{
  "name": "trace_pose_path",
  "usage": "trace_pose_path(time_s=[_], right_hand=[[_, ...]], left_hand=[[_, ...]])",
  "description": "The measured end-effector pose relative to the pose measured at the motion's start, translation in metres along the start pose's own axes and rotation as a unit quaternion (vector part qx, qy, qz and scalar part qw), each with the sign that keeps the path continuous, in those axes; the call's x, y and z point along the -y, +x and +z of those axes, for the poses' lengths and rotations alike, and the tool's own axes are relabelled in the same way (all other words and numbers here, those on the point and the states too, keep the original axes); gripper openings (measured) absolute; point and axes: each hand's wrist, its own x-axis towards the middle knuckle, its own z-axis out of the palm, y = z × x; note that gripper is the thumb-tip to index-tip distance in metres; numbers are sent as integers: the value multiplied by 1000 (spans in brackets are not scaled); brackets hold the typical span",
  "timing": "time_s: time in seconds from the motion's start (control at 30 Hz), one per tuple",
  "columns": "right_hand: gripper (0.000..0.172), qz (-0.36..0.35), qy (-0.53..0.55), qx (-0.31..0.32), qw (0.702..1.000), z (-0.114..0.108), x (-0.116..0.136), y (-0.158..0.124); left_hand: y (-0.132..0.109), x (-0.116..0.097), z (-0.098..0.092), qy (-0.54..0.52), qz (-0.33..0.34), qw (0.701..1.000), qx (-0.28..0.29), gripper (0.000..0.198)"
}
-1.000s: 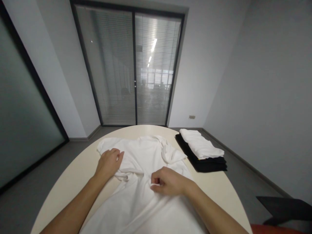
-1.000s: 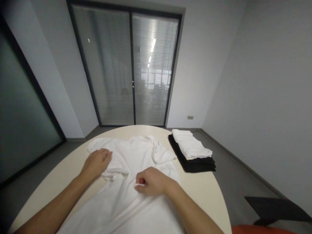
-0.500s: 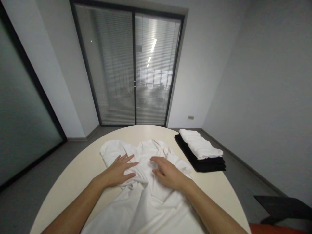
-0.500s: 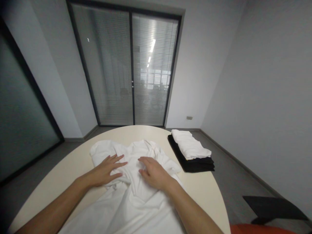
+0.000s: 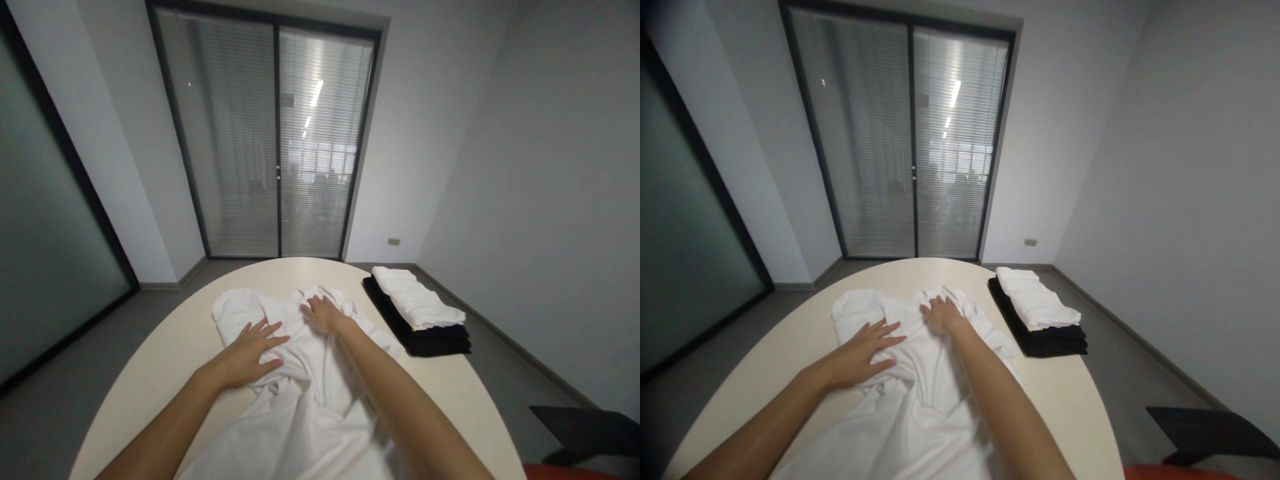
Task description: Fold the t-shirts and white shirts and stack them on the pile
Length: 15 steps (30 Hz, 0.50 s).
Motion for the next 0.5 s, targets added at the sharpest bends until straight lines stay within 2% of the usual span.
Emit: trace_pose_path(time_s=[0.07,0.17,0.23,0.3,0.4,0.5], right_hand=[[55,65,3,8,998,6,-6,6],[73,206,19,6,978,10,-14,10],[75,250,21,2,968,11,-16,12],[72,207,14,-1,978,11,-15,13],[63,69,14,-14,997,10,-12,10],[51,-3,13,-79,997,9,-7,3]], left_hand=[[2,4,6,4,-36,999,-14,63],[5,12,14,13,-86,995,-44,73],[6,15,15,21,-106,993,-53,73],[5,14,10,25,-103,993,-55,67],[2,3,-5,20,-40,997,-63,54],[0,-13,-21,1,8,997,-75,39]])
